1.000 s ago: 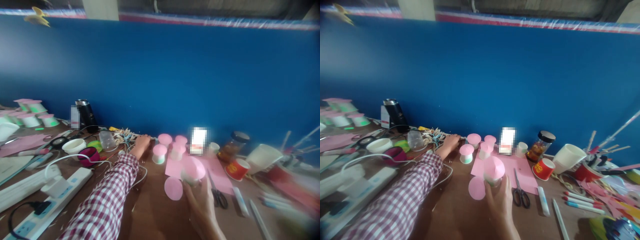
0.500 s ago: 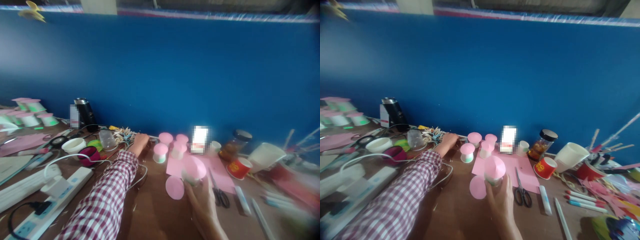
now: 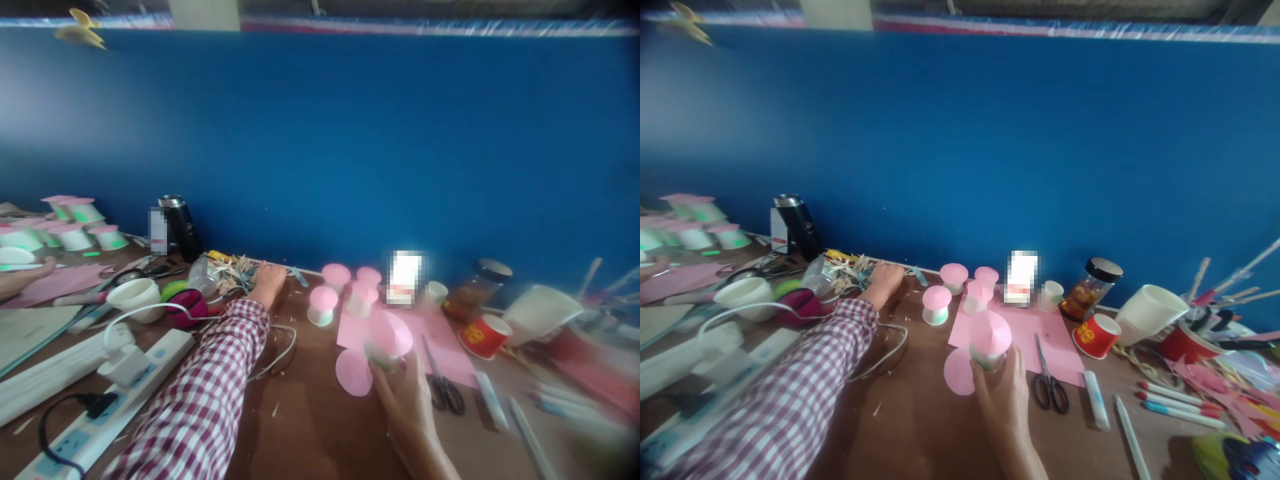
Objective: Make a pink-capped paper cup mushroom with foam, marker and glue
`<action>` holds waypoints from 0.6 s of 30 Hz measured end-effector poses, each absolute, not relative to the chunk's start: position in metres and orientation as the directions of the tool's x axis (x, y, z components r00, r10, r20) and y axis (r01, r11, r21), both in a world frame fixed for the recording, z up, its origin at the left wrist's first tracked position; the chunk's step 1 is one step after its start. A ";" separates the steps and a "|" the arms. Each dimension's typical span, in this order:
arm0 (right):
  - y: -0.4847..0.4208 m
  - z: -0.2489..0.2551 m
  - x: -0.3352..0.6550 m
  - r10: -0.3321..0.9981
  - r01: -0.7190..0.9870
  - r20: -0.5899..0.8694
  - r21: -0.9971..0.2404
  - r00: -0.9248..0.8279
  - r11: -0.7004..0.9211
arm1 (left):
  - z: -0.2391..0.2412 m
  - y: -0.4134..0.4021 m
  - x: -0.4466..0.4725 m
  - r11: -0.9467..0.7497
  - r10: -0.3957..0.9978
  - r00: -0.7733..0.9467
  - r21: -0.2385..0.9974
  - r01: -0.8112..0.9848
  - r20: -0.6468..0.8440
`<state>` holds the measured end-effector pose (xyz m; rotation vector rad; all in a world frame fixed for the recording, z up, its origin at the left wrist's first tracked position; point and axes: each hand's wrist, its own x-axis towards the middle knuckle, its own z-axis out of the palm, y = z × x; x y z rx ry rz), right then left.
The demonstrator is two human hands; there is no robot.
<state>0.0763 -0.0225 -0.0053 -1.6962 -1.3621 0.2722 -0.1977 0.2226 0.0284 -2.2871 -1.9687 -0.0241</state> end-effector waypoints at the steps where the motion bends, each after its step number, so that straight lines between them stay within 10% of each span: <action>1: -0.022 -0.006 0.077 0.861 0.660 0.355 -0.751 0.365 0.031 | 0.029 0.224 -0.197 -0.139 0.985 0.146 -0.078 0.987 0.093; 18: -0.023 -0.006 0.074 0.849 0.689 0.379 -0.724 0.367 0.026 | 0.044 0.213 -0.194 -0.002 0.979 -0.007 0.042 0.999 0.205</action>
